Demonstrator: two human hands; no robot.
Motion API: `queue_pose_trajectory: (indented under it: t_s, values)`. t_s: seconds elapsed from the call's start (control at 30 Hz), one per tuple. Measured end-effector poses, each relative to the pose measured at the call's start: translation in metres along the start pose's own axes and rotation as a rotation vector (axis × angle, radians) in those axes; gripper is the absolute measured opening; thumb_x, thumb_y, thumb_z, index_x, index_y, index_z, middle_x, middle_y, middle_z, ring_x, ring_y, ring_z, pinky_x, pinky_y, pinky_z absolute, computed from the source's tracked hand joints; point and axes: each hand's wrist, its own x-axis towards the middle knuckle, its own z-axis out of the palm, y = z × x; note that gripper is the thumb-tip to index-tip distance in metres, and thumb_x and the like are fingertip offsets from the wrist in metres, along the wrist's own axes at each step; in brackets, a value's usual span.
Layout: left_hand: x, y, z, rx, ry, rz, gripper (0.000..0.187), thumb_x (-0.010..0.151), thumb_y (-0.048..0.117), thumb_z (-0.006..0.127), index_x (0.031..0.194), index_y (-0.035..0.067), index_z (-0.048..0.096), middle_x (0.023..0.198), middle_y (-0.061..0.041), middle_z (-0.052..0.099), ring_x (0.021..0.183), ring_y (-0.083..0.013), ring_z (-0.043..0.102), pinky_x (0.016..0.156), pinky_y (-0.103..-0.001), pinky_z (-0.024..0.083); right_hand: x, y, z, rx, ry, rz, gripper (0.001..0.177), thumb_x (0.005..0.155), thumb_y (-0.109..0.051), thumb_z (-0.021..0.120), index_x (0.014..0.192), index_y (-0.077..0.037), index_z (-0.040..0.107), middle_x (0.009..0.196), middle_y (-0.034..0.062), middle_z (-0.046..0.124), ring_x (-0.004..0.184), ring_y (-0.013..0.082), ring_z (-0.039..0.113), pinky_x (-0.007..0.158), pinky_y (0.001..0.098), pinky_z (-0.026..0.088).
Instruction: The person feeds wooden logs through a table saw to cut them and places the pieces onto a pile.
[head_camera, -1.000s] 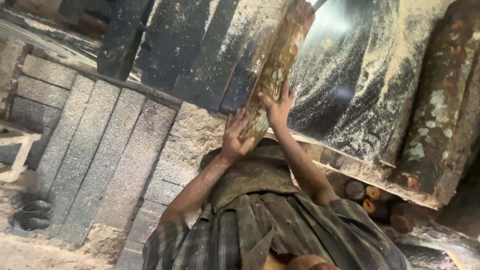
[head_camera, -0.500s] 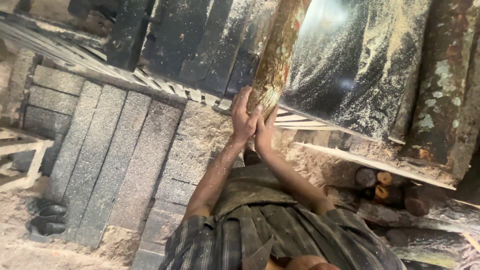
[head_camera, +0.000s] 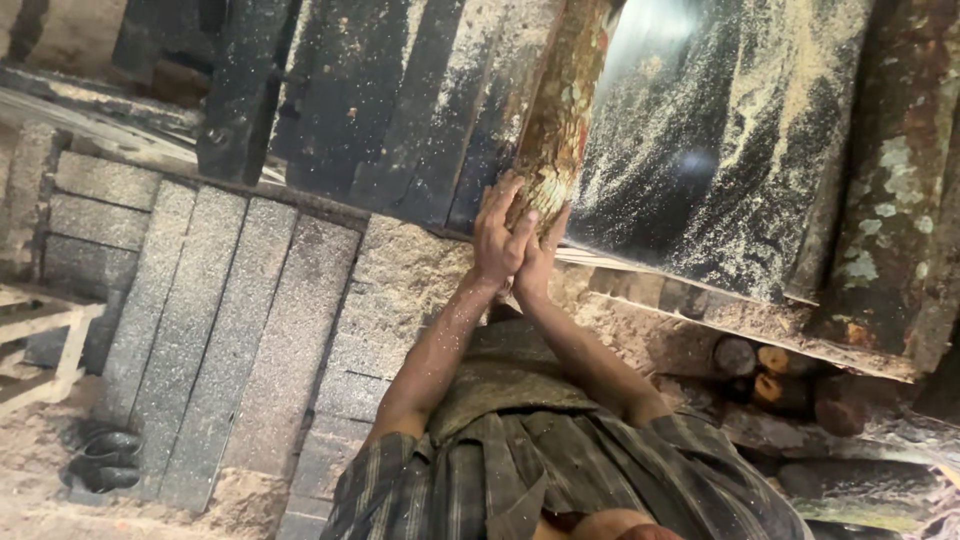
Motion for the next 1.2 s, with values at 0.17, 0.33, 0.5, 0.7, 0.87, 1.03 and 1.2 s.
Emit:
queue_pose_trajectory:
  t_s: [0.17, 0.33, 0.5, 0.7, 0.87, 1.03, 1.2]
  values:
    - [0.029, 0.002, 0.008, -0.026, 0.019, 0.012, 0.057, 0.101, 0.040, 0.057, 0.136, -0.005, 0.059, 0.142, -0.029, 0.060, 0.133, -0.0434, 0.058, 0.118, -0.047, 0.042, 0.032, 0.007, -0.005, -0.162, -0.033, -0.062, 0.075, 0.110, -0.033, 0.040, 0.164, 0.005, 0.005, 0.174, 0.0252, 0.006, 0.161, 0.0356, 0.011, 0.131, 0.0384, 0.014]
    - [0.056, -0.006, 0.022, -0.029, 0.023, -0.012, 0.056, 0.099, 0.039, 0.058, 0.134, -0.004, 0.060, 0.136, -0.028, 0.064, 0.127, -0.0420, 0.062, 0.112, -0.046, 0.047, 0.066, 0.011, 0.000, -0.134, -0.024, -0.071, 0.085, 0.104, -0.040, 0.045, 0.163, 0.006, 0.003, 0.172, 0.0264, 0.005, 0.160, 0.0367, 0.008, 0.129, 0.0393, 0.010]
    - [0.082, -0.032, 0.045, -0.013, 0.060, -0.002, 0.060, 0.100, 0.043, 0.057, 0.135, -0.005, 0.061, 0.132, -0.029, 0.066, 0.123, -0.0425, 0.065, 0.108, -0.047, 0.050, 0.108, 0.000, 0.008, -0.146, 0.027, -0.039, 0.085, 0.102, -0.036, 0.053, 0.162, 0.004, 0.008, 0.170, 0.0270, 0.013, 0.158, 0.0384, 0.016, 0.129, 0.0415, 0.015]
    - [0.112, -0.062, 0.066, 0.024, 0.060, -0.005, 0.065, 0.103, 0.052, 0.047, 0.135, -0.003, 0.063, 0.125, -0.026, 0.071, 0.116, -0.0383, 0.070, 0.103, -0.045, 0.055, 0.139, -0.022, 0.015, -0.036, -0.001, 0.008, 0.089, 0.097, -0.032, 0.056, 0.164, -0.005, 0.004, 0.168, 0.0262, 0.017, 0.153, 0.0429, 0.025, 0.125, 0.0495, 0.028]
    - [0.144, -0.076, 0.086, 0.049, 0.149, 0.060, 0.067, 0.106, 0.056, 0.043, 0.134, -0.002, 0.064, 0.122, -0.026, 0.073, 0.115, -0.0390, 0.071, 0.102, -0.046, 0.056, 0.177, -0.038, 0.010, -0.003, -0.066, 0.097, 0.095, 0.096, -0.045, 0.057, 0.164, -0.010, 0.001, 0.169, 0.0213, 0.013, 0.152, 0.0402, 0.026, 0.125, 0.0498, 0.029]
    - [0.184, -0.088, 0.108, 0.160, 0.066, -0.408, 0.071, 0.098, 0.059, 0.034, 0.142, 0.018, 0.071, 0.102, -0.028, 0.075, 0.090, -0.0416, 0.069, 0.085, -0.052, 0.053, 0.148, -0.020, -0.046, 0.074, -0.394, 0.260, 0.090, 0.100, -0.062, 0.038, 0.167, -0.020, -0.005, 0.174, 0.0096, 0.004, 0.157, 0.0324, 0.014, 0.124, 0.0489, 0.017]
    - [0.209, -0.123, 0.122, 0.197, 0.206, -0.201, 0.065, 0.108, 0.054, 0.041, 0.143, 0.002, 0.059, 0.151, -0.023, 0.057, 0.141, -0.0363, 0.053, 0.118, -0.047, 0.040, 0.064, 0.023, -0.139, -0.286, -0.403, -0.010, 0.068, 0.106, -0.046, 0.055, 0.163, -0.016, 0.034, 0.174, 0.0120, 0.028, 0.163, 0.0296, 0.021, 0.132, 0.0491, 0.020]
